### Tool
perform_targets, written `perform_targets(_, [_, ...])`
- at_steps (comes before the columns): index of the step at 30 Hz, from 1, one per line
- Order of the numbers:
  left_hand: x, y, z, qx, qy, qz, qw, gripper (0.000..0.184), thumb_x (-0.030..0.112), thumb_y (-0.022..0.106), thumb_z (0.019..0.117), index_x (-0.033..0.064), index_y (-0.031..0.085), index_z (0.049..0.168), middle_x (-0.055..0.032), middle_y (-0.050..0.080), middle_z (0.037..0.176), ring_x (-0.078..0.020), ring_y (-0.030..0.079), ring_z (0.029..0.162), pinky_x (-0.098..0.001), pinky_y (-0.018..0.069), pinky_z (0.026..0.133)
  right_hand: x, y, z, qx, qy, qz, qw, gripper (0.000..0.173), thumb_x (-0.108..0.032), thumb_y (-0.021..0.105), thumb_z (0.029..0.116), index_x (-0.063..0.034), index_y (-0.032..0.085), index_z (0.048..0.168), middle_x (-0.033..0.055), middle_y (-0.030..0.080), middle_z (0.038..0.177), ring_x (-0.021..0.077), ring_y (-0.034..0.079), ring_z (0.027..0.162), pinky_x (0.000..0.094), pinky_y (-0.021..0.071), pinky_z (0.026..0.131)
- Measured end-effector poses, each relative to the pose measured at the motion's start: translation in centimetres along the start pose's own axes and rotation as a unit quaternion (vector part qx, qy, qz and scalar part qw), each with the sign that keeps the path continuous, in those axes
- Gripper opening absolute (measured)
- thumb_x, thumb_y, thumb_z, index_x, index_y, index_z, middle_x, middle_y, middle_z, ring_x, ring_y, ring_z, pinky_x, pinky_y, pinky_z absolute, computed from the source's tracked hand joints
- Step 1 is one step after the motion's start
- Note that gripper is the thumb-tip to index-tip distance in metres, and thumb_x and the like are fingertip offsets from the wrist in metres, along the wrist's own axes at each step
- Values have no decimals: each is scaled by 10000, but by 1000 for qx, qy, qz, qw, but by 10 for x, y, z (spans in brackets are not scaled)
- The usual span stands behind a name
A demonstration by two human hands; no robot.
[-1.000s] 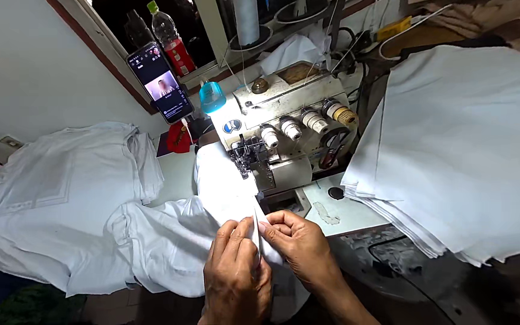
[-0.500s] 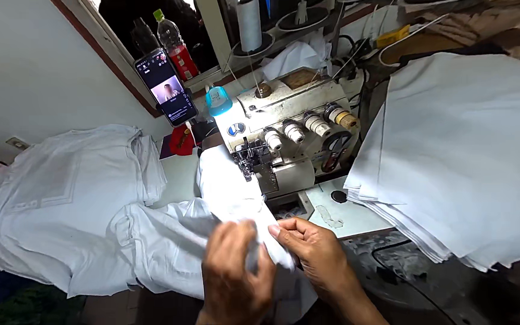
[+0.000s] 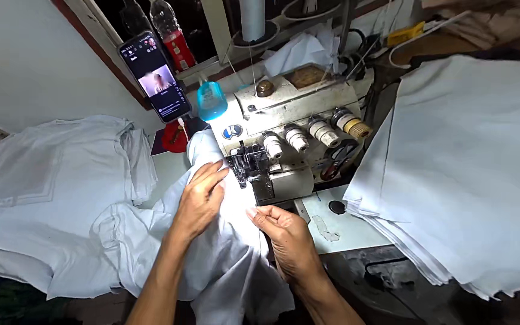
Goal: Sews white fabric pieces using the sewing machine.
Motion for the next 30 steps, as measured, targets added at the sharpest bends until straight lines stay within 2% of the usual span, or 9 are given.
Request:
perform_targets(3, [-33,-37,-56,81,-43,58,994,338,244,570,1008,116,708,1289,-31,627,1426,-169,599,1305,-404,527,1065,12,-14,-18,-47,-22,-26,998,85,-115,670,901,-58,729,922,-17,684,675,46,618,579,215,500,525])
perform_targets(7, [-104,-65,-180,126,-339,119,925,749,303,766,892,-75,476,1470,-366,449,1475,-560,531,1254,-739,447,958,42,-26,-43,-92,15,-5,996,166,-184,730,884,-56,716,988,10,719,760,79,681,659,239,570,600])
perform_targets(11, [-120,-95,-203,75,-401,98,908,368,229,740,919,-63,691,1137,-251,700,960,-393,700,790,-636,573,736,41,-13,-47,-142,55,70,986,162,-140,733,895,-23,719,1005,58,737,831,102,705,733,259,601,684])
perform_targets(13, [-116,-137,-179,187,-356,82,912,374,191,720,935,-92,659,1171,-266,693,999,-374,695,832,-623,563,781,38,-8,-48,-153,51,95,982,139,-112,710,905,-10,715,999,69,737,826,98,705,725,258,603,687])
perform_targets(16, [-91,-165,-152,254,-246,38,935,566,164,662,973,-67,465,1451,-287,472,1462,-385,535,1304,-586,454,1080,40,-9,-55,-116,23,45,992,166,-139,712,920,-1,734,1009,83,747,836,119,716,737,267,609,691])
perform_targets(20, [33,-40,-164,132,-137,-60,980,277,206,664,957,-21,711,1109,-109,740,1033,-115,719,847,-289,621,715,41,-10,-67,-68,11,32,997,168,-152,733,920,1,732,990,88,749,821,135,726,720,273,621,679])
perform_targets(23, [67,49,-185,69,-169,-154,971,292,19,703,837,-87,697,1110,-179,717,1078,-160,725,873,-296,623,731,39,-11,-73,-69,24,51,996,120,-153,710,931,-35,729,944,40,723,786,84,689,684,236,591,640])
perform_targets(27, [53,68,-197,112,-197,-191,955,105,68,716,884,-6,748,951,-63,731,895,-77,712,805,-239,616,759,37,-27,-64,-121,87,104,983,117,-164,708,931,-49,711,908,58,721,779,83,687,669,244,588,615])
perform_targets(30, [68,34,-199,90,-225,-207,948,179,127,813,850,-17,720,900,-71,707,836,-84,689,738,-248,606,699,32,-33,-55,-39,-33,-50,997,163,-171,810,833,-50,748,922,29,719,777,82,671,675,213,562,605])
Point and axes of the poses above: each hand's wrist, its own z-axis towards the middle knuckle, its own y-axis out of the palm, x = y × z, the point moved 2 cm from there along z, towards the middle knuckle
